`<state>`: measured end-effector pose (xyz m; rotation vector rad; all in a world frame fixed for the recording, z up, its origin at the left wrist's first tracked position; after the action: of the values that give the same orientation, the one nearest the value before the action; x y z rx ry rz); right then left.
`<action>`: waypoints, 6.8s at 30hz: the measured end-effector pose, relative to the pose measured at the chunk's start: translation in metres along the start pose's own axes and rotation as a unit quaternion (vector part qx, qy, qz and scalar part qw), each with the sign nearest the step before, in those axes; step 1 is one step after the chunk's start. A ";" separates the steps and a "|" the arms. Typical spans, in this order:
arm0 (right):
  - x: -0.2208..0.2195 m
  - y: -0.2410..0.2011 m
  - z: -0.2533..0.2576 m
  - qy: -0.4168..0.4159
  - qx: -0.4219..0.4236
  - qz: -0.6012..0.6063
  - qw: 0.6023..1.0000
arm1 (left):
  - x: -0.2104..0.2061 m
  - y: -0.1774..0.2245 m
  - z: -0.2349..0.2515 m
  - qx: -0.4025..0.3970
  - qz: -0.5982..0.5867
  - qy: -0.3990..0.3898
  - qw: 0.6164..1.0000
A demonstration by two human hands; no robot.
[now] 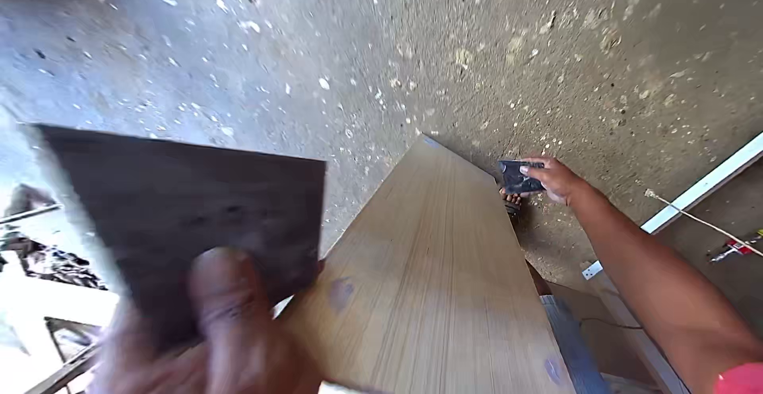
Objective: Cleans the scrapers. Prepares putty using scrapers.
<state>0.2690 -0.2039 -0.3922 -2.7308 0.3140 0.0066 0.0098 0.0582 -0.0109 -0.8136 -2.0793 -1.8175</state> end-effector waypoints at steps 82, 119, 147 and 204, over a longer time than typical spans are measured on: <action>-0.415 -0.101 -0.792 -0.030 0.662 -0.041 0.747 | 0.404 0.089 -0.540 -0.004 -0.655 0.028 0.755; -0.868 0.231 -0.853 -0.461 0.472 -0.508 0.553 | 0.628 -0.211 -0.924 0.063 -0.548 0.493 0.673; -1.259 0.450 -0.854 -0.692 0.109 -0.547 0.458 | 0.809 -0.373 -1.223 0.146 -0.411 0.721 0.538; -1.262 0.736 -0.997 -0.165 0.410 -0.380 0.813 | 0.950 -0.518 -1.405 -0.064 -0.370 0.415 0.829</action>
<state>-1.1620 -0.9702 0.3108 -1.7647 -0.7272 0.1005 -1.2807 -1.1091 0.3299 0.8134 -1.7260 -2.0876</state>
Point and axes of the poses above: each hand's wrist, its own z-axis towards the middle knuckle, its own x-axis out of the back of the hand, y = z × x, the point moved 6 cm from there along z, towards the middle knuckle, and after that the axes turned 14 degrees about -z, right-handed, at the moved point
